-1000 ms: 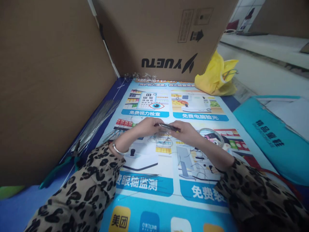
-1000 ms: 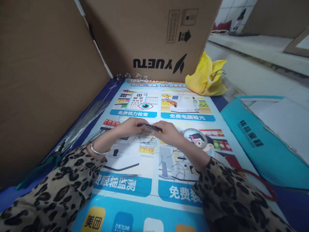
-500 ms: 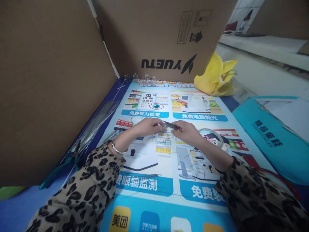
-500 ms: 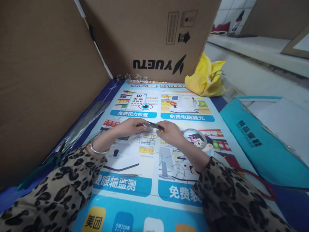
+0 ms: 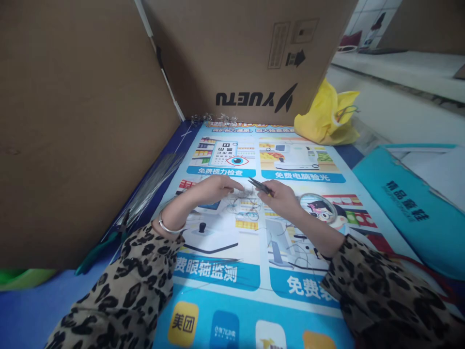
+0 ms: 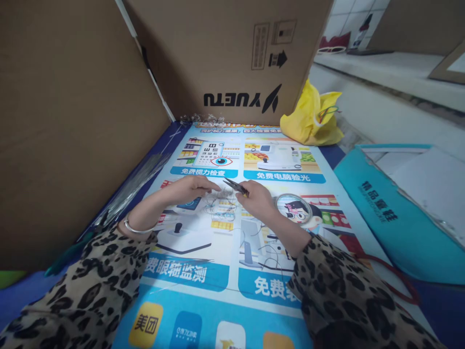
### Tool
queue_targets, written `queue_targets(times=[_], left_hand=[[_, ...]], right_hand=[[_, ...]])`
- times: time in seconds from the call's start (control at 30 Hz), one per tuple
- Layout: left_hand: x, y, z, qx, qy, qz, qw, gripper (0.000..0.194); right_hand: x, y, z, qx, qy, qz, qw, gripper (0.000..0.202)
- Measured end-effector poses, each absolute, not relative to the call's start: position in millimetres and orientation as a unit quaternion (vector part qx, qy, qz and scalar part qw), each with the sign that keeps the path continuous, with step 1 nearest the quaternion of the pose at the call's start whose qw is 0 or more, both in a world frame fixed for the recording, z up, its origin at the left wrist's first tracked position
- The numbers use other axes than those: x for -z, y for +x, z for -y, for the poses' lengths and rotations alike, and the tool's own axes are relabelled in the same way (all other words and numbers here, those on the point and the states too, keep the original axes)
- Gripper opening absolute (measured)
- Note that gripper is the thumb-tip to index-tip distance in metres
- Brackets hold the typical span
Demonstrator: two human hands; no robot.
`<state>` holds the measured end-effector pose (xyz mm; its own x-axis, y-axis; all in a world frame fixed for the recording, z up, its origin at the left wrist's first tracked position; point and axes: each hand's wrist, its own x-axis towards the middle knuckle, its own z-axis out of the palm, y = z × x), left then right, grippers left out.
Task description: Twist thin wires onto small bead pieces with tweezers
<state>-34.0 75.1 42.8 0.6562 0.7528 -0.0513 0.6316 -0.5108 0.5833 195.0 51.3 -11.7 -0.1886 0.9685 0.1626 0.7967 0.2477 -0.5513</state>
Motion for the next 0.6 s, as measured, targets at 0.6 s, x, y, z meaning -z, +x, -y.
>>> queue_targets(times=[0.6], left_hand=[[-62,-38,-45,-0.037,0.914,-0.384,0.126,0.05]], right_hand=[[13,193,-53,-0.16,-0.58,0.761,0.245,0.021]])
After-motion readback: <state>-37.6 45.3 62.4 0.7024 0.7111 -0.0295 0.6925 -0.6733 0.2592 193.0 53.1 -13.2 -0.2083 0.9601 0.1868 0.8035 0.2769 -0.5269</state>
